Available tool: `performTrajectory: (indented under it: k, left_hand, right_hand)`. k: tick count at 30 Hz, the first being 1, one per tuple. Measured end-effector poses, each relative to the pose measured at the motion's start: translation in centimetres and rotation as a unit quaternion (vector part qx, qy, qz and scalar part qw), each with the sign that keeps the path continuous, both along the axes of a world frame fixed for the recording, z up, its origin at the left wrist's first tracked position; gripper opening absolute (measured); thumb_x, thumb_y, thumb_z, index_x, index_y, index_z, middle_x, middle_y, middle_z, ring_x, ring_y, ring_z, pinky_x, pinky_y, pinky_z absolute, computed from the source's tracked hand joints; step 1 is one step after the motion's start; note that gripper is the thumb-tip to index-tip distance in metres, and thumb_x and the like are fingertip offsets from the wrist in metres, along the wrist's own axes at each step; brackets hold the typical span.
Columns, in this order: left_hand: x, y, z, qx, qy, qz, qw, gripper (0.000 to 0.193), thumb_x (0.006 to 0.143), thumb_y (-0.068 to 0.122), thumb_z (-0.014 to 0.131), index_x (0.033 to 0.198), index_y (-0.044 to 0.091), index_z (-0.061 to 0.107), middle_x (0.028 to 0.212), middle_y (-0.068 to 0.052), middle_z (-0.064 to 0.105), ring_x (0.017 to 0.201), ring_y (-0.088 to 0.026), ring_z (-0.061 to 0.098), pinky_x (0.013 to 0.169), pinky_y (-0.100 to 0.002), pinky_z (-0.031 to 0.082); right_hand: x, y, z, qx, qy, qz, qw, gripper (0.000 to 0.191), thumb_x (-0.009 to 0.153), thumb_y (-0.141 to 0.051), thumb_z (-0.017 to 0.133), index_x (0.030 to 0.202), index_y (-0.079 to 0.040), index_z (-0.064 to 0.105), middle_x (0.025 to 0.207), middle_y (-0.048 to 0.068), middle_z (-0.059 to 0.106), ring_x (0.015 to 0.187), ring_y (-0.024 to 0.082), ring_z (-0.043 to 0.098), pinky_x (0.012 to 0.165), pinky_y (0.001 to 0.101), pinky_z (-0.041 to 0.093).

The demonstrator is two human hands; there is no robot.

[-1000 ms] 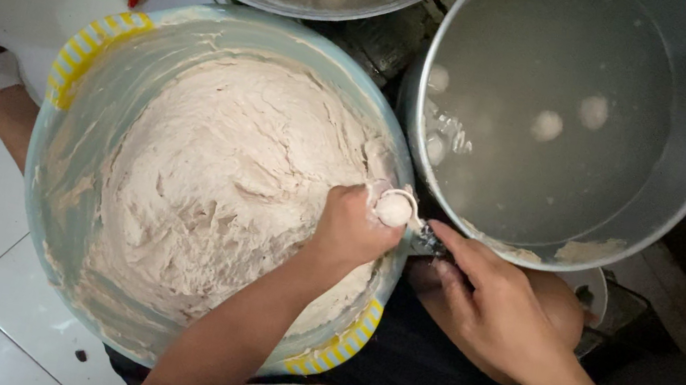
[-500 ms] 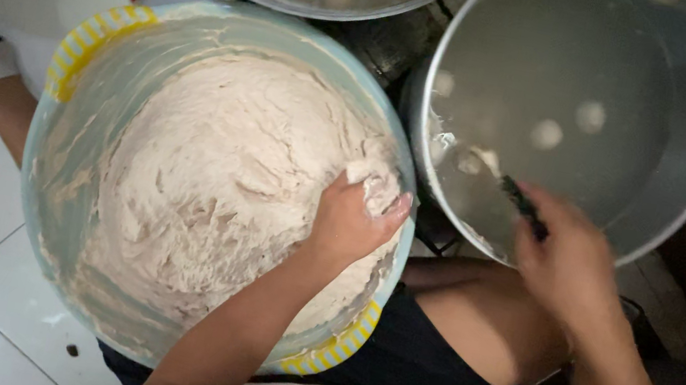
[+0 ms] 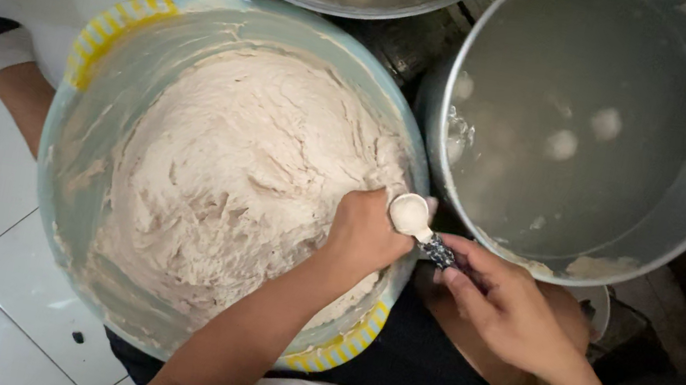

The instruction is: The person sits on the floor beside a large basin of dough and a pan of water. They pinch off portions of dough by hand, roll each portion into a ball using a hand scoop, and drop the finished balls into pans of water, repeating the cycle continuously.

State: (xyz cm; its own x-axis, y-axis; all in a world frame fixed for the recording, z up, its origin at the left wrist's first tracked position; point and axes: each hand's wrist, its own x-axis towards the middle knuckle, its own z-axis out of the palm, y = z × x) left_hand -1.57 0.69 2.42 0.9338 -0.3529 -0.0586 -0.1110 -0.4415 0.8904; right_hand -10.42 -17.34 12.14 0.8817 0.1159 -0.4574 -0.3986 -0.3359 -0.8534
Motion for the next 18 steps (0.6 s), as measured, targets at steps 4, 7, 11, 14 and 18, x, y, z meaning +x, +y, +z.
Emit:
performTrajectory:
  k: [4, 7, 11, 14, 18]
  left_hand:
    - [1.0, 2.6, -1.0, 0.137, 0.003, -0.005, 0.991, 0.035, 0.096, 0.036, 0.067, 0.075, 0.008, 0.075, 0.071, -0.021, 0.069, 0.068, -0.041, 0.068, 0.07, -0.051, 0.054]
    - [2.1, 7.7, -2.3, 0.218, 0.031, 0.12, 0.968, 0.053, 0.091, 0.047, 0.07, 0.07, -0.002, 0.072, 0.073, -0.028, 0.068, 0.072, -0.044, 0.068, 0.08, -0.051, 0.056]
    - [2.5, 16.2, -2.0, 0.365, 0.018, 0.195, 0.91, 0.056, 0.092, 0.054, 0.069, 0.094, -0.002, 0.074, 0.097, -0.028, 0.072, 0.096, -0.044, 0.068, 0.093, -0.051, 0.051]
    - [2.9, 20.4, -1.1, 0.337, 0.022, 0.314, 0.887, 0.057, 0.087, 0.048, 0.072, 0.117, -0.001, 0.069, 0.115, -0.031, 0.067, 0.103, -0.044, 0.066, 0.092, -0.05, 0.05]
    - [6.3, 22.4, -1.1, 0.151, 0.015, 0.506, 0.849, 0.065, 0.09, 0.044, 0.074, 0.127, -0.007, 0.058, 0.127, -0.032, 0.063, 0.116, -0.044, 0.062, 0.099, -0.048, 0.045]
  right_hand:
    - [0.6, -1.7, -0.4, -0.023, 0.134, -0.057, 0.989, 0.055, 0.094, -0.017, 0.062, 0.149, -0.017, 0.057, 0.095, 0.007, 0.076, 0.069, 0.016, 0.06, 0.059, 0.0328, 0.052]
    - [1.3, -3.7, -0.7, -0.18, 0.098, -0.077, 0.976, 0.059, 0.096, -0.019, 0.061, 0.154, -0.018, 0.052, 0.103, 0.01, 0.075, 0.076, 0.021, 0.067, 0.066, 0.0362, 0.057]
    - [2.8, -7.1, -2.4, -0.426, 0.002, -0.038, 0.904, 0.057, 0.099, -0.016, 0.061, 0.156, -0.014, 0.057, 0.114, 0.021, 0.072, 0.089, 0.032, 0.071, 0.08, 0.0422, 0.056]
    - [3.5, -9.2, -4.2, -0.514, -0.137, -0.003, 0.847, 0.044, 0.105, -0.015, 0.062, 0.147, -0.004, 0.061, 0.118, 0.025, 0.07, 0.1, 0.036, 0.07, 0.092, 0.0437, 0.055]
    - [3.8, -10.8, -5.5, -0.526, -0.131, -0.019, 0.84, 0.039, 0.107, -0.015, 0.063, 0.145, -0.005, 0.062, 0.116, 0.023, 0.07, 0.103, 0.039, 0.07, 0.089, 0.046, 0.055]
